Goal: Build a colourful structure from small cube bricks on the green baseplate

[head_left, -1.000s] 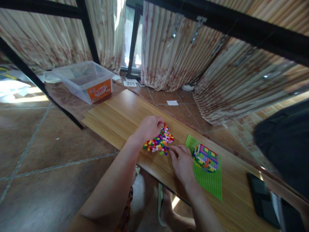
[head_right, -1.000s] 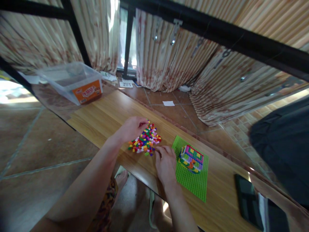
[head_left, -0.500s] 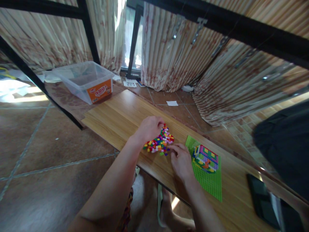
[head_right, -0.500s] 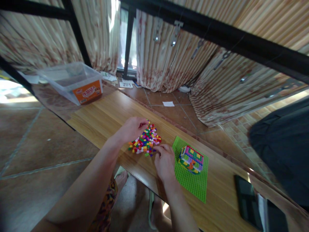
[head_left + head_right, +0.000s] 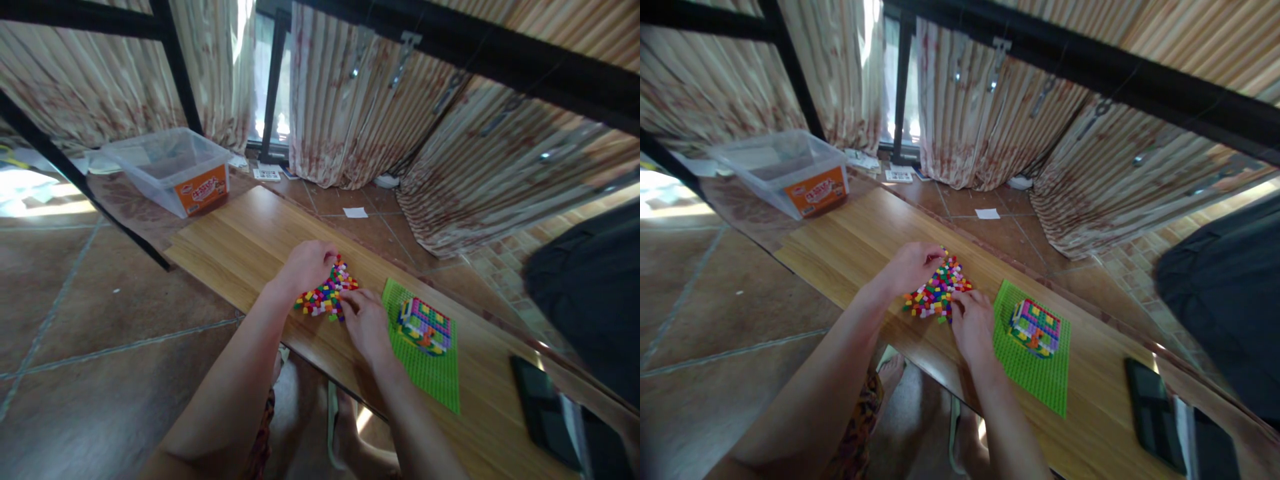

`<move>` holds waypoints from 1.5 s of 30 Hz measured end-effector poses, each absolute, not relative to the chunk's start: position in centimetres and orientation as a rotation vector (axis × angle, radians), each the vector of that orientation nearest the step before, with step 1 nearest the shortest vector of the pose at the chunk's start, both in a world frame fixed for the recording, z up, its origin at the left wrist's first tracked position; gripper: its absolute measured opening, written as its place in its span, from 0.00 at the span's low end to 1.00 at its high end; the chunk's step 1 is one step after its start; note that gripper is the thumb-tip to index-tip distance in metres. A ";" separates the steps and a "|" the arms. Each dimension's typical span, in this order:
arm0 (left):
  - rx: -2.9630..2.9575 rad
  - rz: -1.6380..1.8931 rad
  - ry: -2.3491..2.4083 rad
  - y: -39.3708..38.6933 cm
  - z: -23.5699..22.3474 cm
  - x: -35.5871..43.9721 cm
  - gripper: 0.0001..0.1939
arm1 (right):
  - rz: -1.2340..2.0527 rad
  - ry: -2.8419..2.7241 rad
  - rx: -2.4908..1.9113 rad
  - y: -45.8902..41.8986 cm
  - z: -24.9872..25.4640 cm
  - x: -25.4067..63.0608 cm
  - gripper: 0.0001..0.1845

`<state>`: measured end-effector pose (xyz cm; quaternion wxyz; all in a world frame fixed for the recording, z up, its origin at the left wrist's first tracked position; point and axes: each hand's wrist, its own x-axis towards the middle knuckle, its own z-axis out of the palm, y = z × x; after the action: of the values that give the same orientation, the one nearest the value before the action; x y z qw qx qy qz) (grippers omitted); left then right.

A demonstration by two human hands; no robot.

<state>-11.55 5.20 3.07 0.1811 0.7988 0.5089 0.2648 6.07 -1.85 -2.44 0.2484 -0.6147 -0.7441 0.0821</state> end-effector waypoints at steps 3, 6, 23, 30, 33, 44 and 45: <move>2.253 0.743 1.429 5.2 3.0 -11.6 0.14 | 0.212 -2.041 -1.686 -2.0 -2.3 6.4 0.09; 2.246 0.750 1.424 5.3 3.0 -11.6 0.14 | 0.199 -2.038 -1.709 -2.0 -2.2 6.6 0.07; 2.253 0.714 1.409 5.2 3.1 -11.6 0.13 | 0.241 -1.969 -1.717 -1.4 -2.3 6.5 0.10; 2.257 0.481 1.040 3.8 4.0 -9.7 0.16 | 0.516 -1.618 -1.554 -3.3 0.4 6.7 0.10; 2.251 0.461 0.933 3.1 4.2 -8.4 0.17 | 0.540 -1.576 -1.529 -4.0 1.6 6.6 0.10; 1.885 0.319 0.854 2.4 2.9 -6.8 0.14 | 0.639 -1.544 -1.565 -6.0 1.4 8.1 0.12; 1.898 0.320 0.829 2.3 3.0 -6.6 0.14 | 0.711 -1.503 -1.533 -6.2 1.4 8.3 0.12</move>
<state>-6.63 2.25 2.97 0.4996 0.7845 0.3426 0.1321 8.31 -6.24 1.45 0.4259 -0.6132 -0.6013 0.2846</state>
